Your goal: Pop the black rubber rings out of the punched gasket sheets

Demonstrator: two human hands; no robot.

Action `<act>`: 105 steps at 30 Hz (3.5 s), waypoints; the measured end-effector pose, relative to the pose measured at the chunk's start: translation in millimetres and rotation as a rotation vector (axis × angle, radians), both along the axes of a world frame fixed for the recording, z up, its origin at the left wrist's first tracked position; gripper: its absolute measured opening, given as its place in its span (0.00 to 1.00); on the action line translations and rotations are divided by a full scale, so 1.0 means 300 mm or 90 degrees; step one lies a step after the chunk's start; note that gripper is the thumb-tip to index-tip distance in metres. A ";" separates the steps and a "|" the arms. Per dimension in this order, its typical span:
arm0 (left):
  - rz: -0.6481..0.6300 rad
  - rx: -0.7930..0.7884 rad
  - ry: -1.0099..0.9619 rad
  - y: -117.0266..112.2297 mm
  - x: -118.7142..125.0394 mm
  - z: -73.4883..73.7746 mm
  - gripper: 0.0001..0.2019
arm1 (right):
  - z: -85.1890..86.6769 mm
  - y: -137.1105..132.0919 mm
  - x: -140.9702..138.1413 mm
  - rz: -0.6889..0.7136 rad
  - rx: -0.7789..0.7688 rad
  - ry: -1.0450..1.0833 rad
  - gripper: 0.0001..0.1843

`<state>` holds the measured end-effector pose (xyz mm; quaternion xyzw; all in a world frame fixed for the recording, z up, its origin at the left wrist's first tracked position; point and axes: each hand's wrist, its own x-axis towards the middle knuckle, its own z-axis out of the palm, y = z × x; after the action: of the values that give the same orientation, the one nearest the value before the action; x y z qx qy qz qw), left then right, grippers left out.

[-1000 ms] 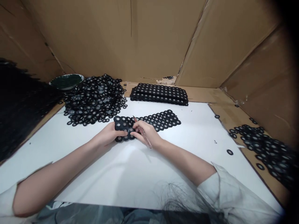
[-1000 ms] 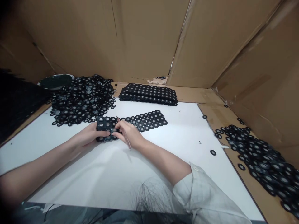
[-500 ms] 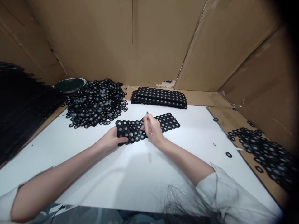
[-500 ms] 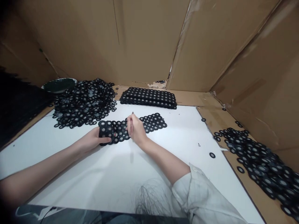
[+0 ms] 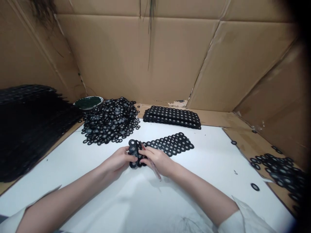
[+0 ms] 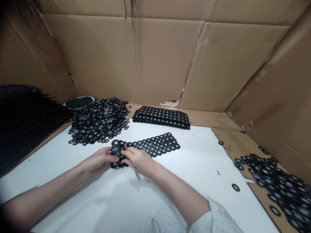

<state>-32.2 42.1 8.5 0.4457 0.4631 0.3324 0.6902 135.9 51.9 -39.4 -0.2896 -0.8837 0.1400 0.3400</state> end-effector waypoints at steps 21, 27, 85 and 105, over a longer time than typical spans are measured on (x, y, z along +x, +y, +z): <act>0.061 -0.022 0.069 0.054 -0.029 -0.034 0.10 | 0.041 -0.221 0.925 -1.020 0.129 -0.202 0.15; 0.033 -0.069 0.031 0.072 -0.046 -0.027 0.05 | 0.016 -0.295 1.062 -1.164 -0.094 -0.292 0.14; -0.005 0.186 0.277 0.039 0.000 -0.055 0.11 | 0.053 -0.022 0.045 -0.081 -0.325 0.123 0.02; 0.081 0.182 0.255 0.004 0.048 -0.050 0.10 | 0.013 -0.023 0.006 -0.174 -0.230 0.046 0.04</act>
<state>-17.8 43.4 -6.5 0.5656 0.5659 0.3426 0.4925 137.7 45.0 -35.6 -0.4578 -0.7842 0.2586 0.3296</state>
